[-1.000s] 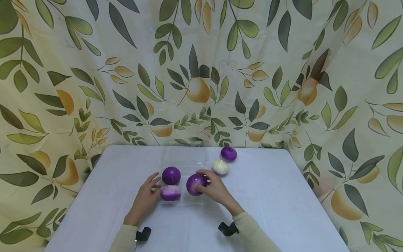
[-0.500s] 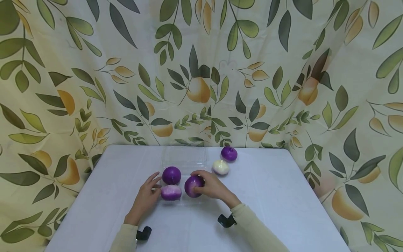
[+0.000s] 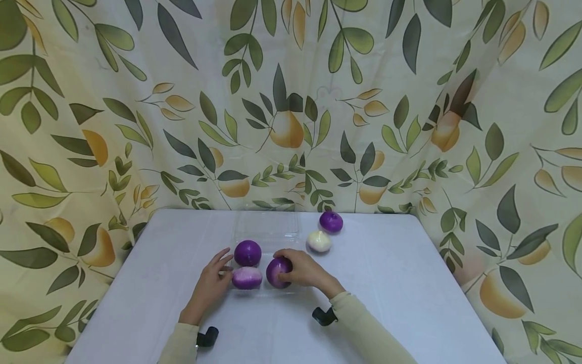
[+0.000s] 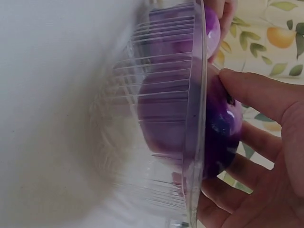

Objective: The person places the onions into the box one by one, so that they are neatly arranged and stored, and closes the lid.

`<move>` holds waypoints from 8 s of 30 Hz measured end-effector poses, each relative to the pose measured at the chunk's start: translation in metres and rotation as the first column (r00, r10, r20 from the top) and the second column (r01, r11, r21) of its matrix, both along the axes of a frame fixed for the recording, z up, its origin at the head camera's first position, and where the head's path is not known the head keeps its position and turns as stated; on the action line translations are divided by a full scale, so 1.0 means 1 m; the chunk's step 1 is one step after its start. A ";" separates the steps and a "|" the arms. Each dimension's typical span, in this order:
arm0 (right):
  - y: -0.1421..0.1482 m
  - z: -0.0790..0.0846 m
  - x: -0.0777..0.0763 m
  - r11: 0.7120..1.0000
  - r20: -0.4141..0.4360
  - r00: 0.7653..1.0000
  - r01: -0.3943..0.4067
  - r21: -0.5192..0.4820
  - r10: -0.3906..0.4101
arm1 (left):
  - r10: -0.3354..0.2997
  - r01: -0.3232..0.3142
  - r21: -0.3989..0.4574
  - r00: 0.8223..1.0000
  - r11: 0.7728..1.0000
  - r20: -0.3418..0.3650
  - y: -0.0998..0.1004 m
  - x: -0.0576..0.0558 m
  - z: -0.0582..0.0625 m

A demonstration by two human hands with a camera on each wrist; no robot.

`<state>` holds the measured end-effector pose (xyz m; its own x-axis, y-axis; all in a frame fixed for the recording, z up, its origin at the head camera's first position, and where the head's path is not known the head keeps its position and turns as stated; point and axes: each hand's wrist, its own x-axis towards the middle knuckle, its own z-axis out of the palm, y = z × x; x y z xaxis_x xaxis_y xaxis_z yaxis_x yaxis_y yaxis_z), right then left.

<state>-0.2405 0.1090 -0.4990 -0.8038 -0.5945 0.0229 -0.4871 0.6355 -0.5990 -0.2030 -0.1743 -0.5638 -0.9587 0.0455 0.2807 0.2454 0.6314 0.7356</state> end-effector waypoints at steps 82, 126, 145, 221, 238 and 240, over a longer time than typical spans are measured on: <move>0.051 0.081 0.010 0.920 -0.178 0.934 0.247 -0.303 -0.310 | -0.005 0.005 0.012 1.000 1.000 -0.017 0.001 0.001 0.002; 0.088 0.007 -0.037 0.642 0.289 0.782 0.621 -0.451 -0.553 | -0.006 0.006 0.012 1.000 1.000 -0.021 -0.001 0.001 0.002; 0.082 -0.024 -0.049 0.594 0.259 0.725 0.678 -0.433 -0.638 | 0.009 -0.009 0.016 1.000 1.000 0.008 0.000 0.001 0.002; 0.086 -0.034 -0.036 0.567 0.346 0.702 0.709 -0.420 -0.622 | -0.016 0.017 0.030 0.999 0.999 -0.036 0.000 0.002 -0.003; 0.087 -0.005 -0.022 0.544 0.346 0.744 0.659 -0.519 -0.572 | -0.014 0.016 0.031 0.999 0.999 -0.052 0.000 0.001 -0.003; 0.086 -0.001 -0.020 0.543 0.350 0.746 0.658 -0.522 -0.567 | -0.012 0.014 0.026 0.999 1.000 -0.050 0.000 0.001 -0.003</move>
<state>-0.2609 0.1952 -0.5004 -0.9880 0.1468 0.0470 -0.0089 0.2502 -0.9681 -0.2022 -0.1744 -0.5669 -0.9428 0.0498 0.3295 0.2902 0.6084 0.7386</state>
